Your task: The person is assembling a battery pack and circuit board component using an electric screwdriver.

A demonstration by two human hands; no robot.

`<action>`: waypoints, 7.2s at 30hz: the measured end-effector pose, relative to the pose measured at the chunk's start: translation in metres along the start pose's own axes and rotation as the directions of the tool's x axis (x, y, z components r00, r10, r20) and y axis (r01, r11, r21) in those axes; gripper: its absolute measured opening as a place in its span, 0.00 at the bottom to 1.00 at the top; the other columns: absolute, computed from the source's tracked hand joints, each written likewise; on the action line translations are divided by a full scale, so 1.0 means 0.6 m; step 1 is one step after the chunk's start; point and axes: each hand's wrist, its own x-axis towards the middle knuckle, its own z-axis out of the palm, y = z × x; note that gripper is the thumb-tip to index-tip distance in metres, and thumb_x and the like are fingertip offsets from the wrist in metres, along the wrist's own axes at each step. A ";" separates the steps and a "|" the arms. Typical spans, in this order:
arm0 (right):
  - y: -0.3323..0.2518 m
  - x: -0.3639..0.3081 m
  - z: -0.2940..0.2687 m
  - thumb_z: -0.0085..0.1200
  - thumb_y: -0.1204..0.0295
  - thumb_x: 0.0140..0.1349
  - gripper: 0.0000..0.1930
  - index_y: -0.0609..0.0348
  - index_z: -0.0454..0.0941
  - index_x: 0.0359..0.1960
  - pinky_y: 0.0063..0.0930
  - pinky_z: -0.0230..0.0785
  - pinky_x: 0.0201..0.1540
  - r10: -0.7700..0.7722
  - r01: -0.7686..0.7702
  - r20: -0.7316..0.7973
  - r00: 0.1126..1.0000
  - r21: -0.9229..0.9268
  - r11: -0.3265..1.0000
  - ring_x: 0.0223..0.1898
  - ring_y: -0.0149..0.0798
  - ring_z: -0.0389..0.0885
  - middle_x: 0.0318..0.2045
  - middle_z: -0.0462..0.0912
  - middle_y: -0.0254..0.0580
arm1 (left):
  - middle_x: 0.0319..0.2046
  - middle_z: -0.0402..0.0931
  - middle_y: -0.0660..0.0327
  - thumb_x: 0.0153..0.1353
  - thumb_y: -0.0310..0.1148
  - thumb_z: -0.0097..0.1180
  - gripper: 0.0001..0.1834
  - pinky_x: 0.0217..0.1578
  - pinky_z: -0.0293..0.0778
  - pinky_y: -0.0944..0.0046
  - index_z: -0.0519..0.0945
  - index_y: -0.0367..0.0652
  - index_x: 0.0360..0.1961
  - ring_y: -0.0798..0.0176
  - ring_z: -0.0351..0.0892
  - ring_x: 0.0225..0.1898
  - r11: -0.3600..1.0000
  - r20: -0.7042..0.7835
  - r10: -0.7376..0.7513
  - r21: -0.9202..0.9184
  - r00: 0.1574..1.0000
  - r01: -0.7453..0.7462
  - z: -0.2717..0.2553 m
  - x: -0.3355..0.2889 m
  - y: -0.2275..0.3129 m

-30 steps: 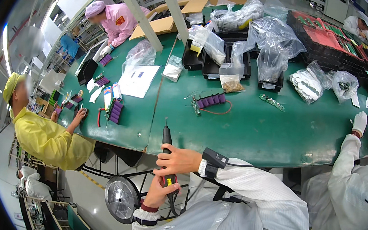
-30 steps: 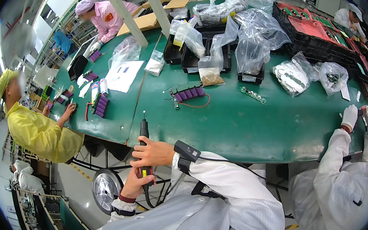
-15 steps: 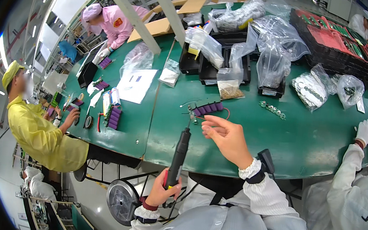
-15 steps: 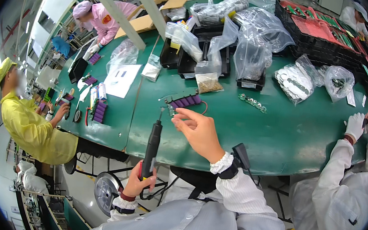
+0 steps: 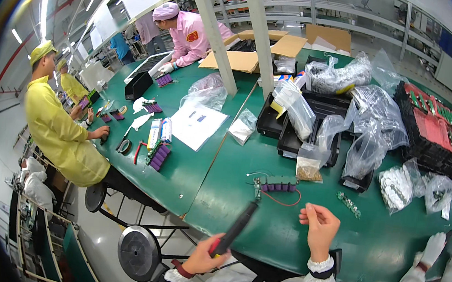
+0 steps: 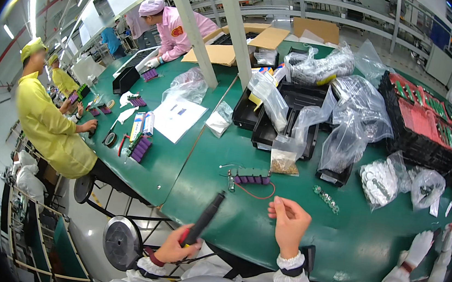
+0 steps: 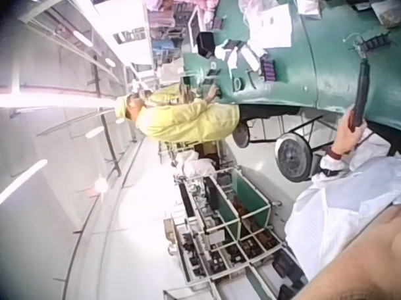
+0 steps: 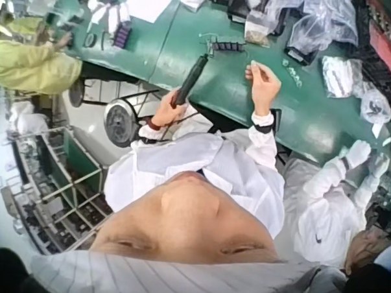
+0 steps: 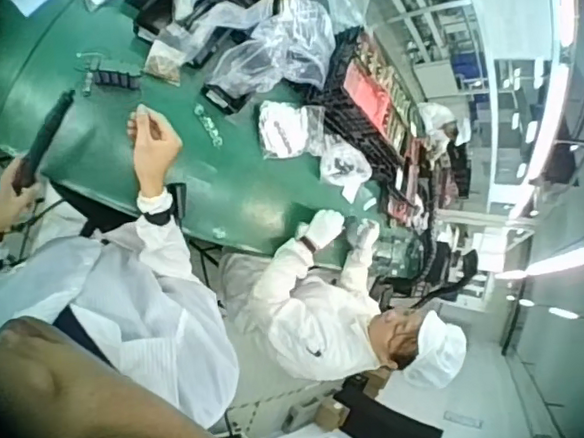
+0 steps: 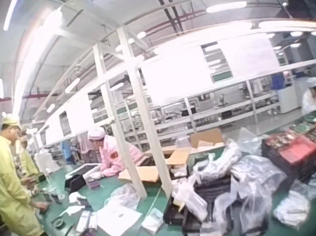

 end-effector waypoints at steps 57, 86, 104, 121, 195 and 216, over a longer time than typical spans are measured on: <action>-0.003 -0.067 -0.107 0.61 0.79 0.67 0.12 0.65 0.84 0.52 0.28 0.80 0.35 0.099 -0.060 0.020 0.995 -0.669 0.741 0.30 0.36 0.87 0.35 0.88 0.49 | 0.49 0.86 0.59 0.68 0.35 0.68 0.17 0.41 0.81 0.67 0.84 0.36 0.53 0.66 0.86 0.49 0.637 -0.811 0.462 0.022 0.358 -0.771 -0.388 0.952 0.344; 0.003 -0.074 -0.098 0.62 0.76 0.69 0.07 0.71 0.86 0.37 0.25 0.75 0.29 0.108 -0.198 -0.186 0.977 -0.577 0.793 0.23 0.30 0.81 0.25 0.86 0.44 | 0.43 0.89 0.60 0.65 0.42 0.72 0.19 0.43 0.80 0.66 0.90 0.39 0.48 0.67 0.86 0.41 0.724 -0.856 0.497 0.320 0.140 -0.611 -0.398 0.973 0.347; -0.001 -0.066 -0.090 0.62 0.78 0.67 0.05 0.70 0.87 0.36 0.24 0.74 0.28 0.065 -0.138 -0.140 0.988 -0.609 0.781 0.23 0.30 0.81 0.24 0.85 0.44 | 0.38 0.88 0.58 0.69 0.34 0.67 0.12 0.35 0.82 0.68 0.88 0.34 0.45 0.67 0.87 0.38 0.593 -0.906 0.345 0.008 0.245 -0.805 -0.395 0.988 0.344; 0.008 -0.053 -0.139 0.63 0.84 0.64 0.04 0.71 0.89 0.37 0.26 0.79 0.31 0.016 0.012 0.052 0.999 -0.495 0.869 0.25 0.34 0.86 0.27 0.88 0.46 | 0.41 0.83 0.64 0.74 0.39 0.61 0.15 0.46 0.73 0.69 0.85 0.35 0.47 0.72 0.79 0.42 0.793 -0.243 0.608 0.138 0.756 -0.594 -0.124 0.602 0.375; -0.025 -0.198 -0.122 0.67 0.84 0.56 0.12 0.66 0.83 0.43 0.25 0.82 0.34 -0.229 0.286 0.172 0.958 -0.523 0.803 0.32 0.36 0.90 0.36 0.88 0.43 | 0.34 0.87 0.60 0.51 0.13 0.67 0.20 0.34 0.83 0.64 0.90 0.42 0.45 0.58 0.89 0.36 0.702 0.202 0.529 0.441 0.824 -0.559 0.269 0.076 0.151; -0.037 -0.178 -0.168 0.67 0.84 0.60 0.10 0.61 0.90 0.43 0.23 0.81 0.32 -0.120 0.161 0.172 0.978 -0.250 0.955 0.31 0.33 0.89 0.36 0.88 0.41 | 0.37 0.86 0.52 0.71 0.21 0.61 0.02 0.43 0.85 0.61 0.82 0.34 0.42 0.60 0.88 0.40 0.811 0.495 0.117 -0.548 0.861 0.205 0.257 0.118 0.093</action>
